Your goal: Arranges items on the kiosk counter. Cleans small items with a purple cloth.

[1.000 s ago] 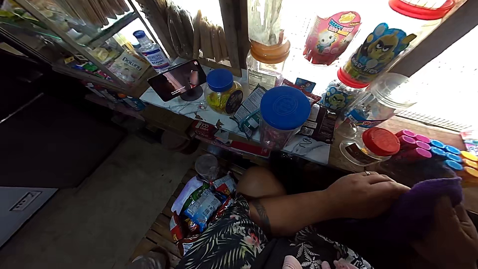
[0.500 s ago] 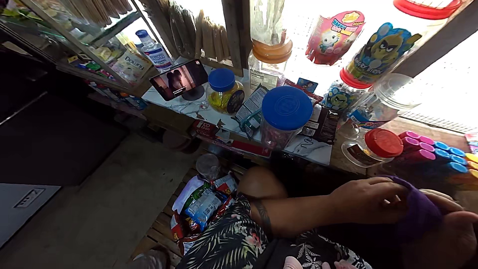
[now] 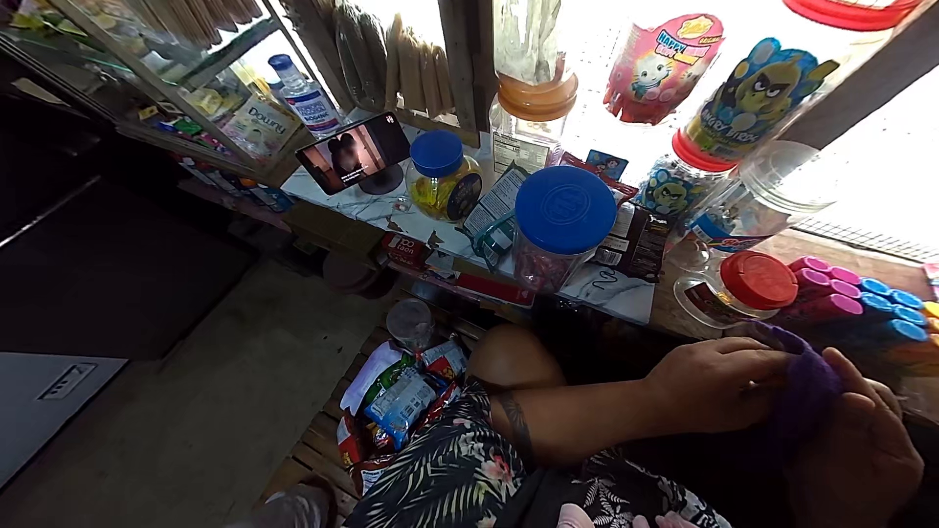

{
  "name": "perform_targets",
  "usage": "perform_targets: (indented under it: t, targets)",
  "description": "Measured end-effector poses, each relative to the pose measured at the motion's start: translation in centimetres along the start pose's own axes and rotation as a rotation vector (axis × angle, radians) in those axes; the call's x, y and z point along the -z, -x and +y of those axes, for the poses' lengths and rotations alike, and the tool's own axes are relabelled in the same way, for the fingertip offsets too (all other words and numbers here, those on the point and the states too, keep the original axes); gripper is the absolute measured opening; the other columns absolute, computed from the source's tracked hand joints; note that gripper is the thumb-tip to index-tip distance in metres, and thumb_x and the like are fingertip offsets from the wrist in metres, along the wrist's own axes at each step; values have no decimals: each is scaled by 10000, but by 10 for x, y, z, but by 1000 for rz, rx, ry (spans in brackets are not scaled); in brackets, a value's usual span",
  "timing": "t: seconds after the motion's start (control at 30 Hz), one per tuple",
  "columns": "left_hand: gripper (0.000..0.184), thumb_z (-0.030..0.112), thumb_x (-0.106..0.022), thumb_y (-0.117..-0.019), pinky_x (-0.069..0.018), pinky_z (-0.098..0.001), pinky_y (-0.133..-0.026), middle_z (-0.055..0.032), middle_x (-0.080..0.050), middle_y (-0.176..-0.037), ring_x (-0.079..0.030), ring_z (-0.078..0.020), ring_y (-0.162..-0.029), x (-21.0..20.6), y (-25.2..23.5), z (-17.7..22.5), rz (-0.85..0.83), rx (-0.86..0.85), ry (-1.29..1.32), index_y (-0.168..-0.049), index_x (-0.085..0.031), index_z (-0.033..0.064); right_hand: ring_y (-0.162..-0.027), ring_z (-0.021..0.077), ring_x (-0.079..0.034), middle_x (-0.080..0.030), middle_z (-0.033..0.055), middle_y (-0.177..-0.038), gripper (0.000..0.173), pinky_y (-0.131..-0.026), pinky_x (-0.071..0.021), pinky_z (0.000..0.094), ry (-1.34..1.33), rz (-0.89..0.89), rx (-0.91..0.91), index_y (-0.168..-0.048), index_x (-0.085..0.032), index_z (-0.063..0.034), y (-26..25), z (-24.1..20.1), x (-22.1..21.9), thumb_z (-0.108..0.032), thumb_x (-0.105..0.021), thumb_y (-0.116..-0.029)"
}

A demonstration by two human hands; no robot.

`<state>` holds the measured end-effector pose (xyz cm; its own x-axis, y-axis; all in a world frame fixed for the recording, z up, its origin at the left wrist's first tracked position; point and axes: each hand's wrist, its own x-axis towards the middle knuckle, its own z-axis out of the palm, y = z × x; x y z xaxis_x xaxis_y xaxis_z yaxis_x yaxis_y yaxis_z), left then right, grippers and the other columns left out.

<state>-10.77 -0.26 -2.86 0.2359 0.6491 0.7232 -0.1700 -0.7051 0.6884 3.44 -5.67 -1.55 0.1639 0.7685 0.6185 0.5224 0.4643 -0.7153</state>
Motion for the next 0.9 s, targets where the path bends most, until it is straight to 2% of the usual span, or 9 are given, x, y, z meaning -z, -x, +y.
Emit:
perform_targets:
  t: [0.07, 0.13, 0.2, 0.3, 0.6, 0.7, 0.8, 0.83, 0.9]
  targets:
    - [236, -95, -632, -835, -598, -383, -808, -266, -706, -971, -721, -309, -877, 0, 0, 1, 18, 17, 8, -1054, -684, -165, -1209, -39, -534, -634, 11, -1272, 372, -1081, -400, 159, 17, -15, 20, -1294, -635, 64, 3, 4, 0, -129, -398, -1082]
    - [245, -93, -633, -838, -595, -375, -815, -269, -704, -985, -720, -305, -885, 0, -1, 1, 32, 36, 23, -1066, -682, -167, -1238, -22, -535, -645, 41, -1280, 348, -1099, -393, 168, 34, -19, 27, -1258, -647, 89, 6, 7, 0, -98, -420, -1071]
    - [249, -93, -635, -863, -603, -361, -799, -268, -698, -1011, -720, -291, -880, 1, -1, 0, 42, 62, 49, -1098, -681, -159, -1171, -21, -555, -657, 44, -1166, 303, -1055, -418, 167, 65, -18, 18, -1116, -672, 110, 8, 10, -2, -65, -433, -1050]
    - [250, -76, -631, -898, -600, -331, -797, -267, -691, -1024, -715, -267, -882, 2, -4, -2, 90, 65, 96, -1133, -679, -146, -1088, -42, -559, -643, 45, -1057, 287, -994, -431, 138, 90, -44, 31, -1037, -668, 119, 12, 14, -4, -74, -457, -1050]
    - [273, -26, -673, -921, -594, -270, -768, -260, -679, -1048, -701, -204, -891, 3, -6, -2, 228, 84, 201, -1158, -656, -159, -1062, -76, -588, -680, 61, -1116, 302, -952, -460, 108, 75, -57, -19, -1124, -669, 122, 19, 19, -5, -103, -482, -1047]
    - [281, -33, -680, -916, -596, -266, -773, -258, -675, -1050, -699, -188, -894, 3, -7, -1, 256, 87, 234, -1157, -640, -170, -1087, -80, -620, -698, 0, -1227, 320, -974, -499, 139, -3, -69, -71, -1258, -621, 107, 22, 20, -4, -73, -466, -1044]
    - [296, -47, -662, -919, -595, -272, -785, -268, -654, -1076, -695, -188, -901, 0, -7, 0, 255, 113, 297, -1175, -604, -186, -833, -133, -622, -690, -213, -1143, 323, -727, -531, 89, -127, -55, -137, -1347, -597, -87, 20, 12, -6, -94, -442, -1064]
    - [298, -51, -654, -923, -595, -272, -779, -268, -642, -1084, -692, -184, -901, -2, -6, 1, 242, 136, 331, -1177, -583, -189, -779, -128, -616, -686, -233, -1105, 314, -673, -524, 84, -161, -45, -160, -1349, -590, -122, 20, 9, -7, -120, -437, -1075]
    - [297, -59, -640, -922, -595, -280, -770, -271, -619, -1109, -687, -183, -904, -3, -3, 2, 181, 187, 397, -1169, -542, -193, -754, -118, -610, -676, -244, -1042, 272, -656, -515, 82, -210, -31, -214, -1319, -575, -181, 18, 5, -7, -221, -418, -1100]
